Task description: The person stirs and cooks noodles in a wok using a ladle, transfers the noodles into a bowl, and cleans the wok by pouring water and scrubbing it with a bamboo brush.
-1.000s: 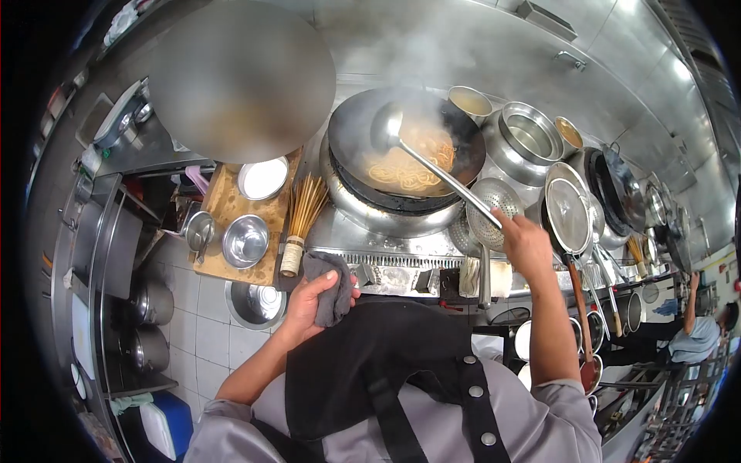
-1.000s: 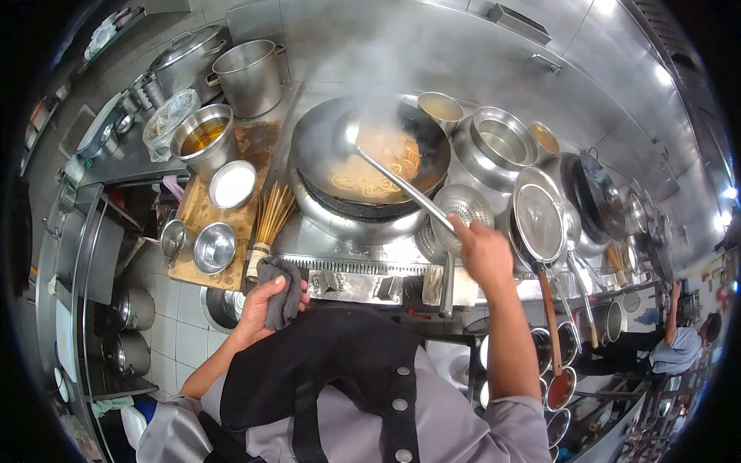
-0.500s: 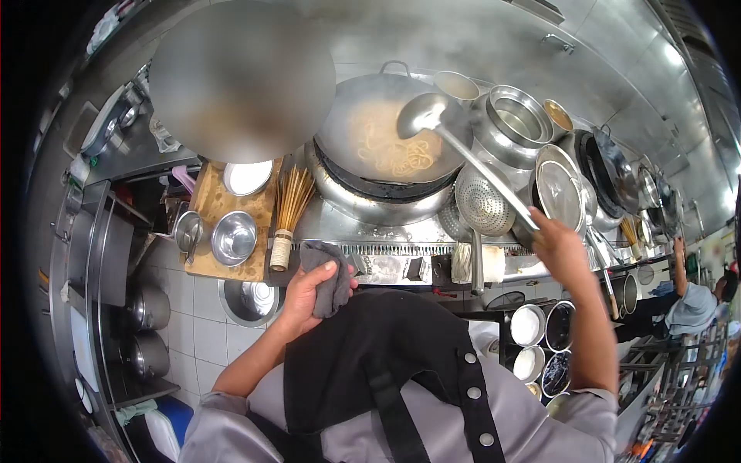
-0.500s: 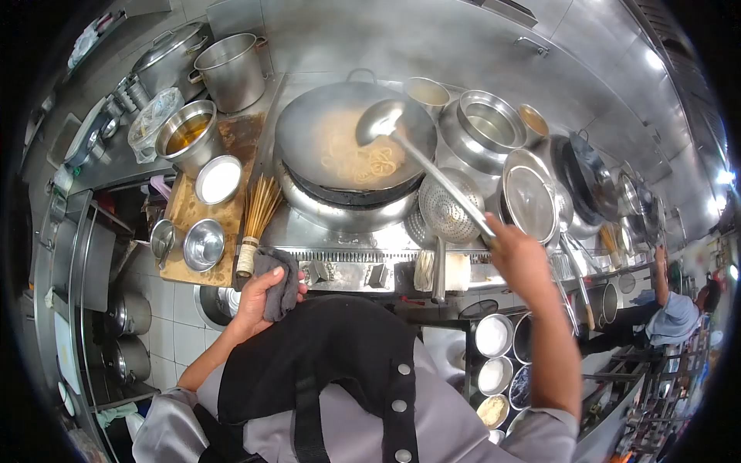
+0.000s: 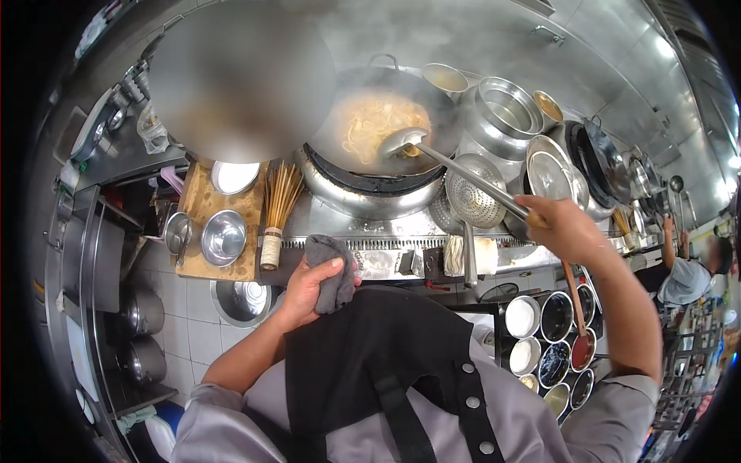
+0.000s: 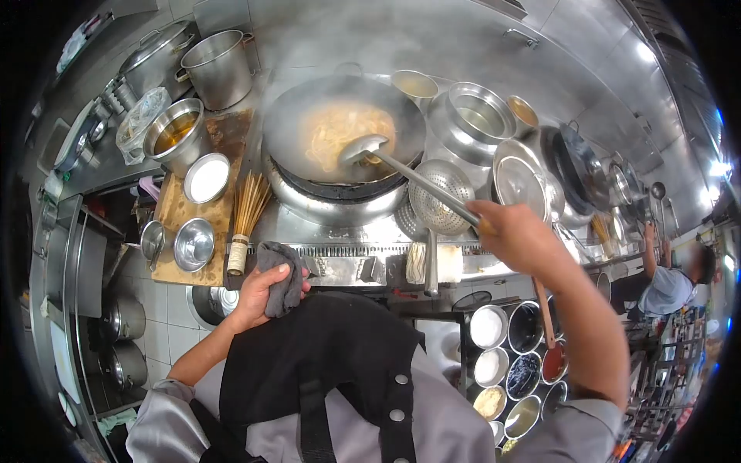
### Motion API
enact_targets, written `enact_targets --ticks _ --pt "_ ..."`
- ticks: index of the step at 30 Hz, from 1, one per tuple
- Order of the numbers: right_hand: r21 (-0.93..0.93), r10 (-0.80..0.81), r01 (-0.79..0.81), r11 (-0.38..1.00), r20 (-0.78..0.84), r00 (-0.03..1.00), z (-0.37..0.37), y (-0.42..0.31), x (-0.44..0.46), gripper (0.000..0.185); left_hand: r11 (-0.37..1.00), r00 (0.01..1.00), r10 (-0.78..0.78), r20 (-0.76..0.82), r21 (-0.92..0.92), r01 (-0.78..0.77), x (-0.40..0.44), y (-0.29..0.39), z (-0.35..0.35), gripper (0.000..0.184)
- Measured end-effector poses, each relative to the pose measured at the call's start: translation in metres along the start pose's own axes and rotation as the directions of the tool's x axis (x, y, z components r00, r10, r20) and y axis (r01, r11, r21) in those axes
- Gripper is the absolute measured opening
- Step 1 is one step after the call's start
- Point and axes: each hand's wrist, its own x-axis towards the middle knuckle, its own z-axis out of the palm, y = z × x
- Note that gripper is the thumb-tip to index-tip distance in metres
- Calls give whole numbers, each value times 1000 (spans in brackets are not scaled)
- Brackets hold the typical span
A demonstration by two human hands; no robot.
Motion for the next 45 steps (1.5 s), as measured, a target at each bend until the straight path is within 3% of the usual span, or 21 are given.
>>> enact_targets --ticks 2,4,6,9,11,12,14,16,17,19,22,26,28,30,34,36,38,39,40,42,45 --pt "39 -29 32 999 -75 997 1 1 7 51 997 998 -32 -46 -68 29 -2 3 1 27" --pt "-78 71 -77 994 -80 994 -25 2 -4 48 999 998 -6 -62 -46 3 -7 7 0 27" --pt "-204 -21 -3 979 -115 993 -53 17 -25 44 1000 998 12 -67 -18 -13 -9 6 -4 27" --pt "-326 19 -53 944 -105 994 -61 10 -34 52 994 991 -14 -131 -111 -1 -5 0 -16 27" --pt "-367 219 -228 902 -67 973 -29 3 -12 50 990 995 -42 -93 -139 29 -5 1 -18 28" --pt "-245 246 -261 934 -90 965 -3 11 2 49 990 995 -40 -91 -138 27 -5 1 -17 28" --pt "187 168 -145 971 -112 979 51 44 28 49 997 998 -10 -58 -80 6 -5 6 -11 28" --pt "747 300 -201 634 1 954 91 41 41 49 998 997 14 -79 -58 -18 -9 8 -6 28" --pt "763 322 -177 622 -42 946 114 35 48 52 999 995 24 -98 -37 -28 -11 7 -6 28" --pt "870 401 -176 461 -27 916 161 11 65 59 999 995 -3 -101 -51 -2 -8 5 -13 28" --pt "894 410 -139 426 -54 911 205 -49 91 59 998 995 -23 -98 -67 17 -5 5 -11 29" --pt "997 258 -65 -40 73 963 180 -37 96 57 999 993 21 -112 -23 -23 -10 7 -10 30" --pt "998 285 -63 -14 64 957 182 -35 93 59 999 991 18 -133 -46 -24 -12 6 -17 30" --pt "988 384 -6 156 -55 922 195 -32 99 61 997 988 14 -155 -75 -26 -13 5 -21 29" --pt "970 352 -32 241 -56 934 201 -39 119 64 998 986 7 -167 -56 -17 -16 4 -23 35" --pt "975 343 -68 212 -8 939 187 -35 117 63 999 987 28 -155 -12 -30 -16 5 -23 39" --pt "997 244 -80 -10 80 967 171 -23 112 63 999 988 51 -148 3 -51 -16 5 -25 38" --pt "993 262 -31 112 0 965 175 -25 113 63 999 987 54 -149 3 -54 -16 5 -26 38" --pt "993 261 -31 111 1 965 177 -26 118 63 999 986 45 -161 -5 -46 -17 4 -27 38" --pt "958 344 -4 288 -100 934 178 -28 134 63 999 985 34 -171 -10 -36 -17 4 -27 38" --pt "921 331 32 389 -172 928 177 -26 171 60 1000 986 13 -167 -13 -16 -16 4 -21 38"
